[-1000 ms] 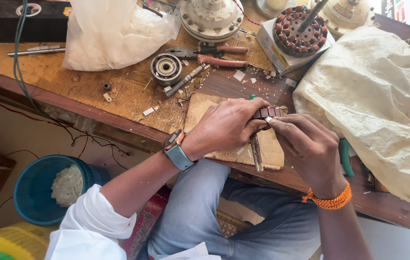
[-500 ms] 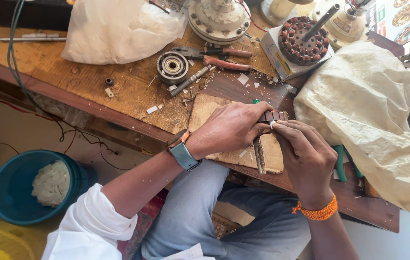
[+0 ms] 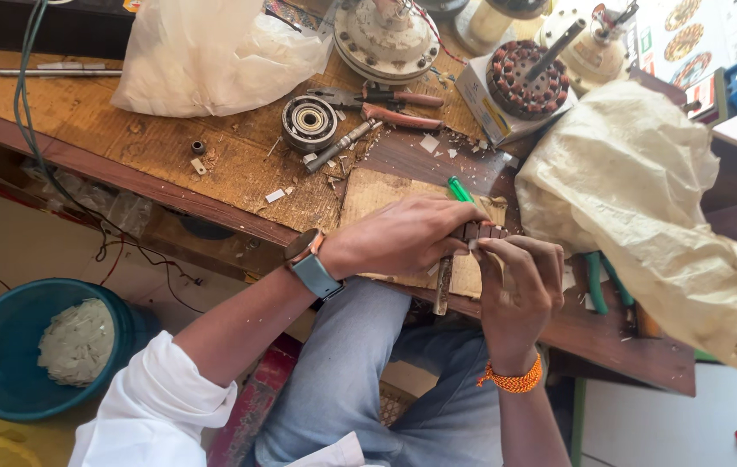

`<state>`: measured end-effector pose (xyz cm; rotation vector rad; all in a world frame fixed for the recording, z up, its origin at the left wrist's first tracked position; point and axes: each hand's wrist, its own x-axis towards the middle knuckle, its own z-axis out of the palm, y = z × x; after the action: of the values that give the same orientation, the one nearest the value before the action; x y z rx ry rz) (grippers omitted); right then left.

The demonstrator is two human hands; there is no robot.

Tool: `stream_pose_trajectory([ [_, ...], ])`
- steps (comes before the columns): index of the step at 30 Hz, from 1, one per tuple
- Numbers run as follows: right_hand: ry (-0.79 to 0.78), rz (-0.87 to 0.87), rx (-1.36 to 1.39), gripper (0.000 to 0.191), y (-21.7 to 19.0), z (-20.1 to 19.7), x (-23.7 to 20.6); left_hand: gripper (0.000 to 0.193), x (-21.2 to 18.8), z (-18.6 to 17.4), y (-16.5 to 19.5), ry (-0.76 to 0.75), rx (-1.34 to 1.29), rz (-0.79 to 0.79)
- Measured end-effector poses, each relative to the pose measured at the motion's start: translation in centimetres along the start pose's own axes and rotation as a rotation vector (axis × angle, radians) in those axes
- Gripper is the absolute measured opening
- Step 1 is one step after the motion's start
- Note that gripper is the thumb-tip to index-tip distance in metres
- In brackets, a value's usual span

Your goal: The person inserts small white insulating pieces into the slots of a circular copper-wound stator and uses a green screwdriver to press them in. The person rotates the stator to access different slots and repeats the insertion process throughout the clip.

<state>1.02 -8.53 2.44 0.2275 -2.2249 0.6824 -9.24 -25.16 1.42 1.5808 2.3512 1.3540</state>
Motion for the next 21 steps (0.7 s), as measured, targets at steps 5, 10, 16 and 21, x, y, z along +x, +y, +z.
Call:
stream_pose_trajectory([
  [5, -0.124, 0.119, 0.177, 0.043, 0.3, -0.2, -1.1, 0.051, -2.5, 0.8, -0.7, 0.032, 0.021, 0.150],
  [10, -0.232, 0.052, 0.109, 0.046, 0.7, -0.2, -2.8, 0.059, -4.5, 1.8, -1.4, 0.120, -0.016, 0.164],
  [16, -0.208, 0.022, 0.101, 0.043, 1.7, 0.8, -4.5, 0.050, -5.7, 3.8, -1.7, 0.342, 0.124, 0.209],
  [21, -0.179, 0.045, 0.113, 0.043, 5.1, 1.3, -5.0, 0.050, -3.3, 6.3, -3.3, 0.452, 0.321, 0.259],
])
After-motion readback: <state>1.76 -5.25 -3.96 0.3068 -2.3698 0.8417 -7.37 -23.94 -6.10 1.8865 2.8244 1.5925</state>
